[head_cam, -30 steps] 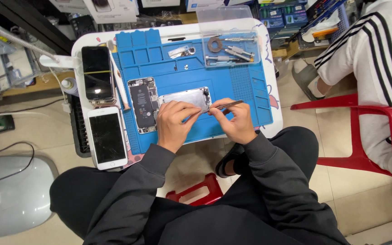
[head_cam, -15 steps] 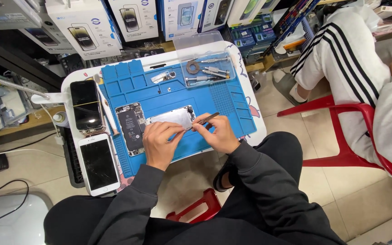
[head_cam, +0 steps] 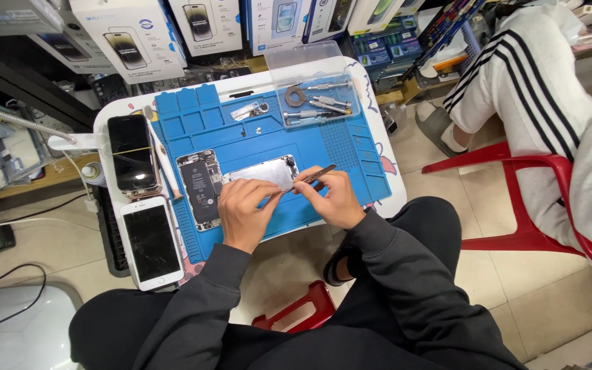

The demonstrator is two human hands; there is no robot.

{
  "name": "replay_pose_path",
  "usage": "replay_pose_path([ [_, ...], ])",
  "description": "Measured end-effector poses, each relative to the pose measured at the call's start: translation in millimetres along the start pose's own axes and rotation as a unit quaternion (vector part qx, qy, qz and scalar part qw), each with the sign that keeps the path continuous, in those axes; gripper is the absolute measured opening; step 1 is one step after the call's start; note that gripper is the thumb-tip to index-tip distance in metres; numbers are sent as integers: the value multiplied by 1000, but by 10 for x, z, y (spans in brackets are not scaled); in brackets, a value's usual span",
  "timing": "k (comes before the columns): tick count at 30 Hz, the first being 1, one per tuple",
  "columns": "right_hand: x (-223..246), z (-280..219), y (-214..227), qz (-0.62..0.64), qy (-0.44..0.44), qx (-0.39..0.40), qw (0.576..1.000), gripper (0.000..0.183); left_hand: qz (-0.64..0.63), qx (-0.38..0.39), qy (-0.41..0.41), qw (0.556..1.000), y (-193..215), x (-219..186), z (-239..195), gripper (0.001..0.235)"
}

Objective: The person is repairing a smartphone by using a screwdriver to remove screws from the back cover. They then use tweezers to carefully lift and remove the back cover, exposing the internal components. The person continues to manipulate internal parts with tweezers and a screwdriver.

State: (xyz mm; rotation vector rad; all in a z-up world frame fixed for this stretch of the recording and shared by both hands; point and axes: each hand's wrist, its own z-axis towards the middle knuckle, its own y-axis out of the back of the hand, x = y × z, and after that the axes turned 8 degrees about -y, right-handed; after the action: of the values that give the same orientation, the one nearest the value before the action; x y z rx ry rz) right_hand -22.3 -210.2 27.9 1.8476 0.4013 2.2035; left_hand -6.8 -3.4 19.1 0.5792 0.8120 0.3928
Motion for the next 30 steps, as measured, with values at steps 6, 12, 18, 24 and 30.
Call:
replay_pose_path([
  [6,34,-3,-6,-5,5,-4,1000,14,2,-4,-3,1000,-16,29,-21,12],
  [12,-13,-21,44,-6,-2,-12,1000,15,10,1,5,1000,-17,45,-34,12],
  [18,-217,-68,322,-38,-15,-75,996,11,60,59,21,996,162,136,5,11],
  [24,-523,-236,847,-120,-48,-184,974,8,137,153,53,977,451,322,6,33],
  [30,-871,-404,1106,-155,-109,-255,948,7,198,227,71,951,315,505,-94,63],
])
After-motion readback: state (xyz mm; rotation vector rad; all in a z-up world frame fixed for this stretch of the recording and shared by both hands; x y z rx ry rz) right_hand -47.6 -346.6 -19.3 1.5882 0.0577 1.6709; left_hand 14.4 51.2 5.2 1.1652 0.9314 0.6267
